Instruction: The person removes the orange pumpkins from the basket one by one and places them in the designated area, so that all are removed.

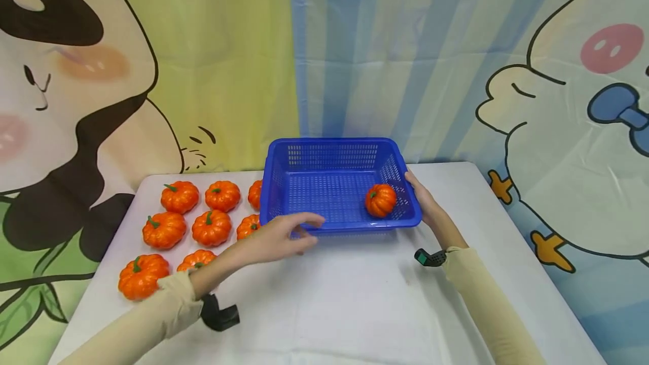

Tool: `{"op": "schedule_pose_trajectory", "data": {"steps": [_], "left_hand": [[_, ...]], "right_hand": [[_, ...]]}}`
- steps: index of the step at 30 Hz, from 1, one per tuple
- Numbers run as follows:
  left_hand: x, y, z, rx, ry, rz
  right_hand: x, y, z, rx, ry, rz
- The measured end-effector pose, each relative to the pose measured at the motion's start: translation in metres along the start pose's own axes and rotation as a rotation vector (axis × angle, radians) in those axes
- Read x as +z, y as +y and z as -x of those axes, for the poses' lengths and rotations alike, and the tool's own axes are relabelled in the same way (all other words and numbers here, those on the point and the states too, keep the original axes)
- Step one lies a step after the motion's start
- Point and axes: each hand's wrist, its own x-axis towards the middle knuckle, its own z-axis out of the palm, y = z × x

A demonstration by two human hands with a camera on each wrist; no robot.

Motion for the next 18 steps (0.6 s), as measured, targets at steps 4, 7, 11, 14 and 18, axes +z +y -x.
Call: {"op": "schedule_pose_trajectory", "data": {"steps": [4, 7, 11, 14, 18], "left_hand": [[-0.007, 0.013, -0.060, -0.006, -0.052, 0.056], [-0.006, 0.028, -0.106, 0.002, -0.073, 0.063], [0.000, 0.039, -0.161, 0.000, -0.088, -0.054], [0.004, 0.035, -0.188, -0.039, -0.121, -0.145], [0.008, 0.027, -0.209, -0.120, -0.179, -0.119]], "right_hand": [[0.001, 0.002, -0.001, 0.010, 0.008, -0.004], [0.001, 0.005, -0.003, 0.019, 0.017, 0.005], [0.001, 0.005, -0.003, 0.024, 0.019, 0.002], [0.001, 0.002, -0.003, 0.017, 0.006, -0.010], [-0.001, 0.003, -0.001, 0.006, -0.005, -0.007]]}}
